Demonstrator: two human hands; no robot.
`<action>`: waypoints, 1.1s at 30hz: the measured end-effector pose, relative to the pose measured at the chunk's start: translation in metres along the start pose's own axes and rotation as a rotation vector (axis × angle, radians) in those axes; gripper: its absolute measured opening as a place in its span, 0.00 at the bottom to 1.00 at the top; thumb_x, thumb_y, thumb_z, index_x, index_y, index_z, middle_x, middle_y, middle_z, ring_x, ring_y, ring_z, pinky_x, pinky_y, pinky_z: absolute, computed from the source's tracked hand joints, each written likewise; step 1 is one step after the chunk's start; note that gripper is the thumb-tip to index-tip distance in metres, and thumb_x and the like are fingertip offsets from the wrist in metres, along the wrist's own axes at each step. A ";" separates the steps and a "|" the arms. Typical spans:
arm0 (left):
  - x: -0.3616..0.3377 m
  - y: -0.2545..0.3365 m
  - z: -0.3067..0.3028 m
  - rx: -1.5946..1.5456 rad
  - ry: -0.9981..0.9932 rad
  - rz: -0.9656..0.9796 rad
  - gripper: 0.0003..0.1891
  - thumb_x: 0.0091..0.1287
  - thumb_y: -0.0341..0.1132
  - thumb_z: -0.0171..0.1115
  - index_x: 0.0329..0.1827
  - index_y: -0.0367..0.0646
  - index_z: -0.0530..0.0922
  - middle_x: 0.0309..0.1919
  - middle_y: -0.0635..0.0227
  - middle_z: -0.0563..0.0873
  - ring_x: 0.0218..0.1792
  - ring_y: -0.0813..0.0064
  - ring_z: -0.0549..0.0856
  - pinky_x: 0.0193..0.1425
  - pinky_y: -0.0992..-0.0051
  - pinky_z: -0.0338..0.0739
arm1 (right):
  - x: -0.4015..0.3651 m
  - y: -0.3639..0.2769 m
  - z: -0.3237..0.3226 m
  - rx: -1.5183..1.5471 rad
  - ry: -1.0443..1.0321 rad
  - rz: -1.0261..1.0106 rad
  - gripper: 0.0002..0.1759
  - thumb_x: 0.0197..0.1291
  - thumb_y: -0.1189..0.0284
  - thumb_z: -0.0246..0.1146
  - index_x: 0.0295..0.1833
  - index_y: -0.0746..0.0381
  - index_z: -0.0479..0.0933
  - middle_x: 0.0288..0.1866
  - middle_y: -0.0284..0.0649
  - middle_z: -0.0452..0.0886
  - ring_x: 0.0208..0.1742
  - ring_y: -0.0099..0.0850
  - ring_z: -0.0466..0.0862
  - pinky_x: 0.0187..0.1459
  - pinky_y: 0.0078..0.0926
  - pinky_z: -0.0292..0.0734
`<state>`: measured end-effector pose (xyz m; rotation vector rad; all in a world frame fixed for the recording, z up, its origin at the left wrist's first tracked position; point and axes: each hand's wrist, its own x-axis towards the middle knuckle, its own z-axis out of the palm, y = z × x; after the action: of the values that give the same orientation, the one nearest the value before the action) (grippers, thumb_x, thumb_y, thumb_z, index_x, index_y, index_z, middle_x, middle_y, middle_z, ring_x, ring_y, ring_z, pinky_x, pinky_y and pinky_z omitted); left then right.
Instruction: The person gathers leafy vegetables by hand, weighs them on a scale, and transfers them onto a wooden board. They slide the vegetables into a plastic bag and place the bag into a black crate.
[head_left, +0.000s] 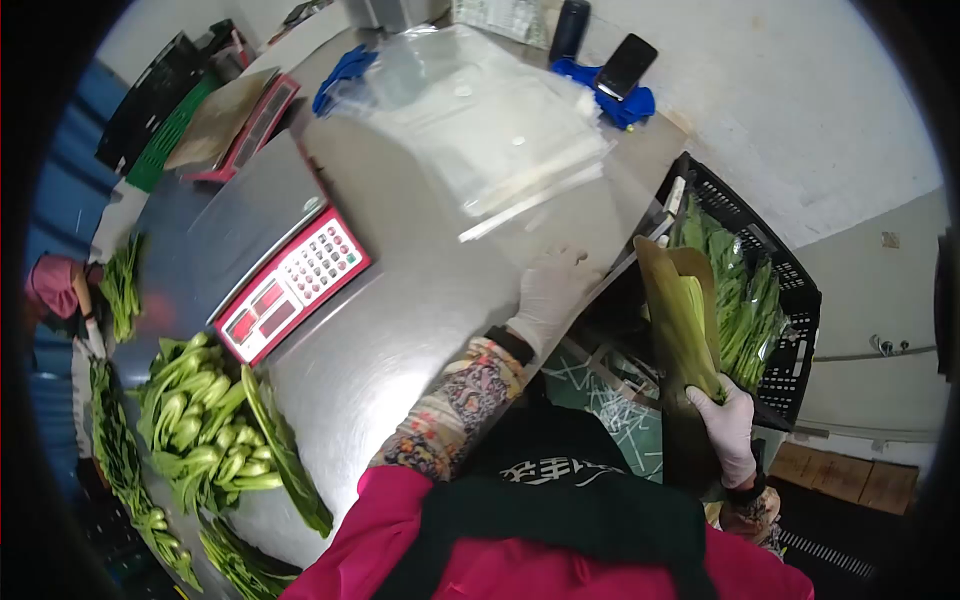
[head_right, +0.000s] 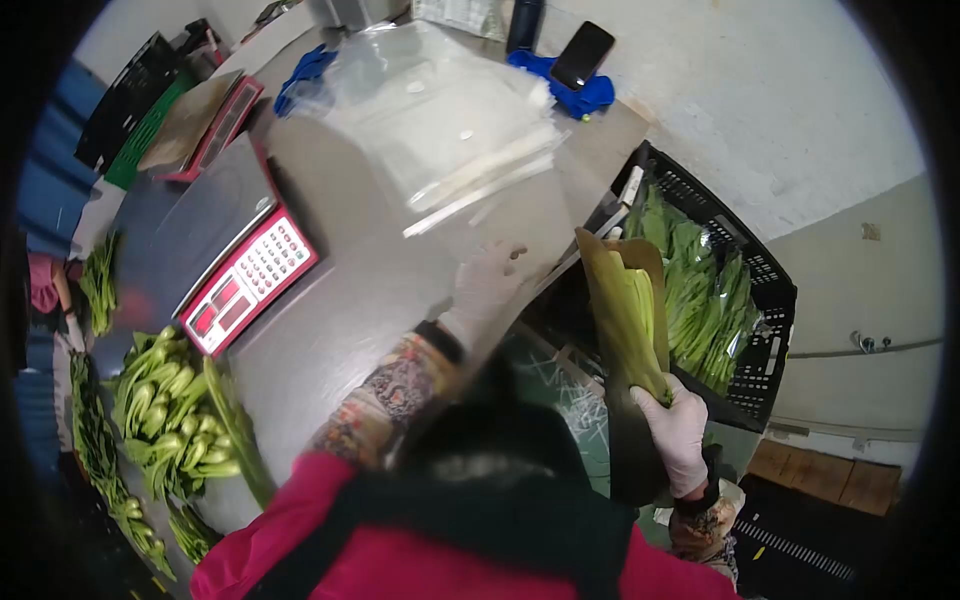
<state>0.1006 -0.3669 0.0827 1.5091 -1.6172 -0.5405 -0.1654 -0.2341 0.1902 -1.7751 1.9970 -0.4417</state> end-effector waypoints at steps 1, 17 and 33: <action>0.007 0.000 0.020 0.170 -0.050 0.063 0.08 0.60 0.36 0.65 0.38 0.42 0.84 0.36 0.58 0.86 0.37 0.57 0.84 0.45 0.64 0.78 | 0.002 0.006 -0.004 0.002 0.009 0.015 0.17 0.52 0.64 0.72 0.44 0.64 0.81 0.30 0.46 0.84 0.31 0.39 0.86 0.35 0.29 0.78; 0.056 -0.005 0.010 0.172 -0.053 0.046 0.05 0.57 0.33 0.65 0.33 0.42 0.83 0.29 0.57 0.83 0.37 0.55 0.82 0.44 0.63 0.76 | 0.038 0.002 -0.019 0.209 -0.097 -0.069 0.15 0.49 0.73 0.72 0.43 0.64 0.81 0.34 0.48 0.83 0.35 0.45 0.84 0.38 0.27 0.78; -0.031 0.134 0.009 -0.003 -0.503 0.863 0.11 0.48 0.31 0.62 0.35 0.41 0.76 0.41 0.66 0.81 0.51 0.63 0.79 0.57 0.64 0.75 | 0.066 0.003 0.036 0.154 -0.100 -0.402 0.14 0.50 0.69 0.68 0.43 0.61 0.79 0.41 0.43 0.83 0.37 0.44 0.83 0.37 0.32 0.77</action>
<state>0.0113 -0.3148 0.1733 0.5539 -2.4288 -0.4295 -0.1550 -0.2974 0.1509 -2.0544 1.4942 -0.5996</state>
